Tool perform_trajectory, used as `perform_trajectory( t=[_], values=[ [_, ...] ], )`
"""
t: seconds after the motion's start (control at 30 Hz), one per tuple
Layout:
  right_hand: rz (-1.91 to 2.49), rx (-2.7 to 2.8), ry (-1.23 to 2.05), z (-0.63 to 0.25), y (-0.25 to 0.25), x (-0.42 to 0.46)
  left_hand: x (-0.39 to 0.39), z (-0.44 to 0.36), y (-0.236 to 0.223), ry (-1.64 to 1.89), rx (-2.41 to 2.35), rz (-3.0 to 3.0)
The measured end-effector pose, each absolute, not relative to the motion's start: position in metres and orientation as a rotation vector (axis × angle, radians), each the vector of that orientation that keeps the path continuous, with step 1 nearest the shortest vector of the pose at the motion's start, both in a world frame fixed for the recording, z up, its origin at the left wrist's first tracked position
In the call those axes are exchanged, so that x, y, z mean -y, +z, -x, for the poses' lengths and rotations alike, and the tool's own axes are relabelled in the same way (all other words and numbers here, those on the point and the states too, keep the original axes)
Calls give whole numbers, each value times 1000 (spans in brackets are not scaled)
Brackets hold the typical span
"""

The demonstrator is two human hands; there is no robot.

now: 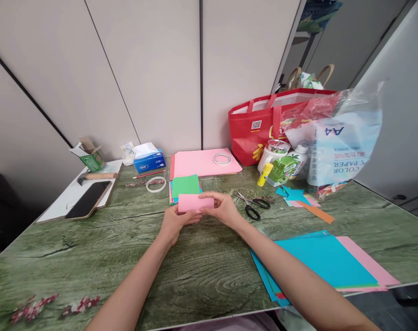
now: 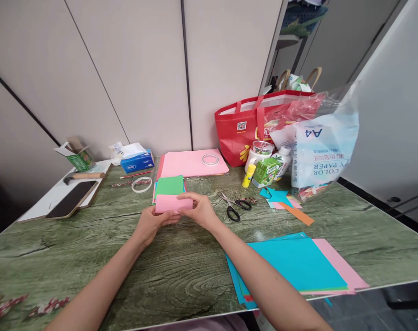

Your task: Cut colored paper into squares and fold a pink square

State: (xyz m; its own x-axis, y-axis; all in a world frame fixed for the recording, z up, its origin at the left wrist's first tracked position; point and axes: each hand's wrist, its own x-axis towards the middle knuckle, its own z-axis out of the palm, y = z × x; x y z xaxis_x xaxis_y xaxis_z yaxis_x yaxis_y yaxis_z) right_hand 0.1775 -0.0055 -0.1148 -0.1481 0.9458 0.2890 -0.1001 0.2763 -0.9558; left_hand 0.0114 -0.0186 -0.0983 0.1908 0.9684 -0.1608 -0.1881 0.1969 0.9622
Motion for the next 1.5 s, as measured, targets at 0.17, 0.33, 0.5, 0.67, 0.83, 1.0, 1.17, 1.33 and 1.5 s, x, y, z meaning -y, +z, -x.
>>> perform_trajectory(
  t=[0.17,0.33,0.5,0.67,0.83,1.0,1.17,1.33,1.5],
  values=[
    [880,1403,1120,-180,-111,6,14,-7,-97,1064,-1009,-1014],
    [888,1413,1107,-182,-111,4,13,-3,-93,1005,-978,-1051],
    [888,1392,1128,-184,-113,1,13,-1,-90,956,-896,-1082],
    [873,1342,1172,-186,-112,0,12,2,-85,894,-775,-1113],
    [860,1317,1203,-187,-110,-1,11,7,-80,855,-672,-1019],
    [878,1258,1193,-184,-109,1,10,5,-83,944,-689,-1037],
    [868,1333,1142,-173,-113,8,11,-3,-95,1067,-910,-1090],
    [848,1332,1238,-170,-114,9,12,-6,-96,1131,-980,-1029],
    [765,1325,1294,-175,-110,6,12,-5,-93,1159,-991,-970]
  ],
)
